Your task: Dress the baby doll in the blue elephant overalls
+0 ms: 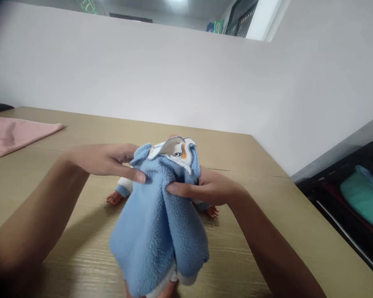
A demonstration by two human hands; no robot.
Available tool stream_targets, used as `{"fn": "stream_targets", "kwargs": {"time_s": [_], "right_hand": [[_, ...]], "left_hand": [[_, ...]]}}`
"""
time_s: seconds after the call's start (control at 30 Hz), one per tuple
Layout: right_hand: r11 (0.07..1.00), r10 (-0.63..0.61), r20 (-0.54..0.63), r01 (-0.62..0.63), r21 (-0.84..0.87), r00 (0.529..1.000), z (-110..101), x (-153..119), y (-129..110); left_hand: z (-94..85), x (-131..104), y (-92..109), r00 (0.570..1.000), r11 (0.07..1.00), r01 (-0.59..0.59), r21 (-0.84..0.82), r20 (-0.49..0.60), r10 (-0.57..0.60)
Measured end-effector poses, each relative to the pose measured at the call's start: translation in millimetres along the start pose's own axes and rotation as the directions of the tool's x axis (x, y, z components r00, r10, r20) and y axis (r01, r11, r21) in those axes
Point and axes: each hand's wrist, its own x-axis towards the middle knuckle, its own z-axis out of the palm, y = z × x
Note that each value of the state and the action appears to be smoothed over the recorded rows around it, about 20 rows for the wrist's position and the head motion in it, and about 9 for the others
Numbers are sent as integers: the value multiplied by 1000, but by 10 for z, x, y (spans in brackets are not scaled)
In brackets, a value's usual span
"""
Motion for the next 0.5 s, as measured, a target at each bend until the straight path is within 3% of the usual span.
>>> {"fn": "stream_targets", "kwargs": {"time_s": [0.07, 0.17, 0.23, 0.33, 0.4, 0.5], "right_hand": [[999, 42, 46, -42, -13, 998, 7, 24, 3], [1000, -7, 214, 3, 19, 977, 19, 68, -52], [997, -52, 260, 37, 63, 964, 16, 85, -72], [991, -87, 121, 74, 111, 989, 12, 83, -19], [987, -86, 13, 83, 136, 996, 24, 70, 46], [988, -13, -34, 18, 154, 999, 65, 58, 91]], "left_hand": [[16, 18, -21, 990, 997, -63, -37, -126, 57], [43, 37, -16, 955, 993, -93, -66, -290, 71], [36, 33, -9, 983, 994, -55, -99, -182, 37], [2, 25, -29, 992, 993, 2, -116, 125, 12], [-12, 26, -57, 990, 993, -14, -116, 141, 30], [-16, 21, -95, 996, 991, -43, -128, 70, 52]]}}
